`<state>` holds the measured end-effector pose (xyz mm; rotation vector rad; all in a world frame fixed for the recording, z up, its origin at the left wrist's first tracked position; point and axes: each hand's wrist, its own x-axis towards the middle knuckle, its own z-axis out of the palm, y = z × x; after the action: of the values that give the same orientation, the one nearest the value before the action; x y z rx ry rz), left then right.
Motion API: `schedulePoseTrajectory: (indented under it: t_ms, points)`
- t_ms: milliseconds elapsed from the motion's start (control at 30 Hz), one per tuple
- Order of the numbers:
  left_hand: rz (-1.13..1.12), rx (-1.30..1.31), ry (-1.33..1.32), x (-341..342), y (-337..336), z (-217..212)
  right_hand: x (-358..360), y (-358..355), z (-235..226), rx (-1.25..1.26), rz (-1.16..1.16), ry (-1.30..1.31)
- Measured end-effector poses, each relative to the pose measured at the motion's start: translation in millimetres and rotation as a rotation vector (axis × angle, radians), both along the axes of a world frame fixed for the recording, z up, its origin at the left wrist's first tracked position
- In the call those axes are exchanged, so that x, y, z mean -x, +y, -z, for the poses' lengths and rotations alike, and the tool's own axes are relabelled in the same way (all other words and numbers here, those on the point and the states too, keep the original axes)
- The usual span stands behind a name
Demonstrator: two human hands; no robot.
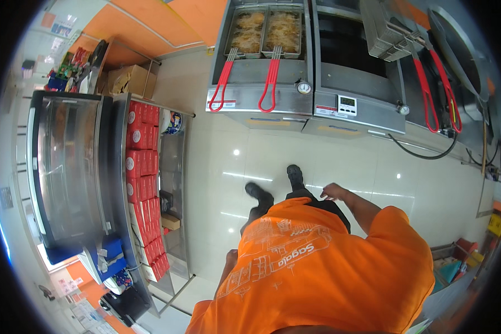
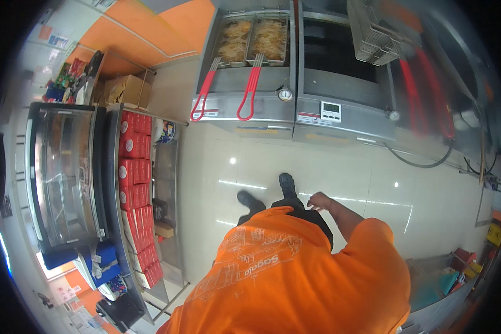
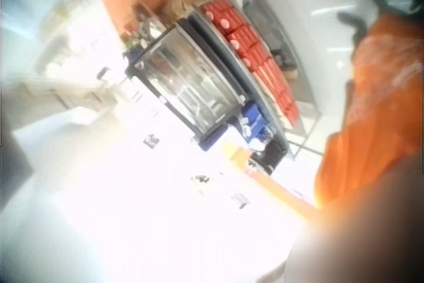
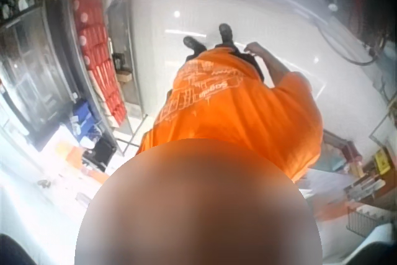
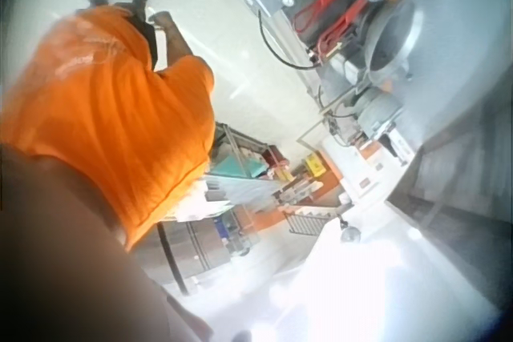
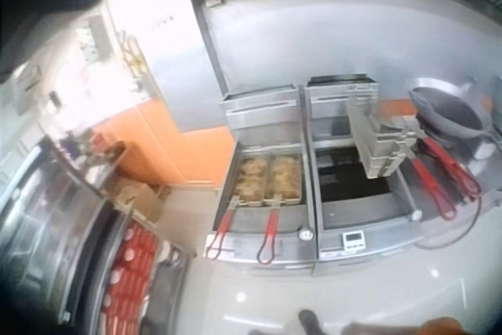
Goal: The person folds flat cardboard food boxes into their three-dimensional shape at a counter. They then walk to a deep fryer, use tongs to transfer fried food into a box, and return to the counter to continue folding more boxes.
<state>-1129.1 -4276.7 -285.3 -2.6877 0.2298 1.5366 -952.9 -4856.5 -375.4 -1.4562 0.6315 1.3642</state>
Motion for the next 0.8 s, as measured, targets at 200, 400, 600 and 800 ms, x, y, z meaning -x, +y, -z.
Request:
schedulePoseTrajectory:
  t_ms: [200, 400, 600, 800]
  points:
    - [-0.935, 0.218, -0.121, 28, 20, 14, -10, 77, -45, 0.078, -0.2, 0.016]
    - [-1.45, 0.466, -0.122, 110, -8, -44, 56, 173, 65, -0.161, -0.412, -0.101]
    - [-1.755, 0.558, -0.094, 311, 27, 1, 139, 280, 142, 0.218, -0.873, -0.576]
    - [-2.116, 0.642, -0.171, 443, 68, 22, 179, 438, 2, 0.192, -0.719, -0.397]
